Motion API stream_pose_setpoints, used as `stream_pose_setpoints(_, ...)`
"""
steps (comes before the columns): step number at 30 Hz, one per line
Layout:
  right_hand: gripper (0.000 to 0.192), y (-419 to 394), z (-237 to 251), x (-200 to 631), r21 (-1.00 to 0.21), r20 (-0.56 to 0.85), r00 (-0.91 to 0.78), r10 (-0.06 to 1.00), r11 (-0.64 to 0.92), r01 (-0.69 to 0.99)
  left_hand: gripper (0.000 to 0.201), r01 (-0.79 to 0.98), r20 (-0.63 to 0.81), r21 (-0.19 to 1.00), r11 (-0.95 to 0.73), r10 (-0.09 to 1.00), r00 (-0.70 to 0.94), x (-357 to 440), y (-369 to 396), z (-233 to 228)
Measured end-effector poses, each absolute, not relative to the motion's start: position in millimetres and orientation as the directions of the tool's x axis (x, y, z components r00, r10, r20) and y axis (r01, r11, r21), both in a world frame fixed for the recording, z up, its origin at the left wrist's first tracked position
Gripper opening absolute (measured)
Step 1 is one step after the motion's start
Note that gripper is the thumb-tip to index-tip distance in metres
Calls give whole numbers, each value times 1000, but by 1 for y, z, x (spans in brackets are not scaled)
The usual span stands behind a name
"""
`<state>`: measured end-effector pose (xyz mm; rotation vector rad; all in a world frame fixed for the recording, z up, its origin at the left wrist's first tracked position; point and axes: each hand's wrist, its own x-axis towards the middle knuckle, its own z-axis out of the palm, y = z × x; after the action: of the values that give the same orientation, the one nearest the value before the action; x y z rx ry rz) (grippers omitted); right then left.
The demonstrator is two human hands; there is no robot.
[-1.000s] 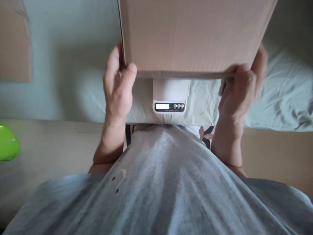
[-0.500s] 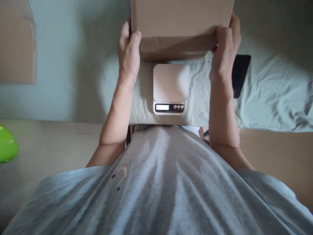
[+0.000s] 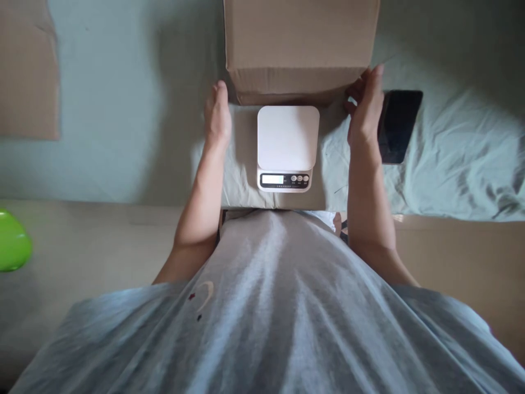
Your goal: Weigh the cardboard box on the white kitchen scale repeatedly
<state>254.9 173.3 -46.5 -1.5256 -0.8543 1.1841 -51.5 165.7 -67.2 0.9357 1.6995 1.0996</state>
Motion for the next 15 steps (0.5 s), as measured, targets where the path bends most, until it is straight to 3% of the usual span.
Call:
stream_pose_setpoints(2, 43, 173, -47, 255, -965, -259, 286, 922, -262, -30, 36, 135, -351, 900, 415, 871, -343, -49, 165, -58)
stream_pose_setpoints(6, 44, 177, -39, 249, -971, -234, 293, 927, -235, -33, 38, 143, -385, 886, 441, 872, -301, -36, 172, -34)
stream_pose_setpoints(12, 42, 185, -14, 231, -963, -241, 195, 951, -210, -168, 47, 106, -428, 876, 471, 859, -282, -17, 195, -12)
stream_pose_setpoints(15, 45, 175, 12, 232, -975, -171, 198, 965, -137, -172, 41, 126, -364, 908, 401, 900, -239, -25, 189, 1)
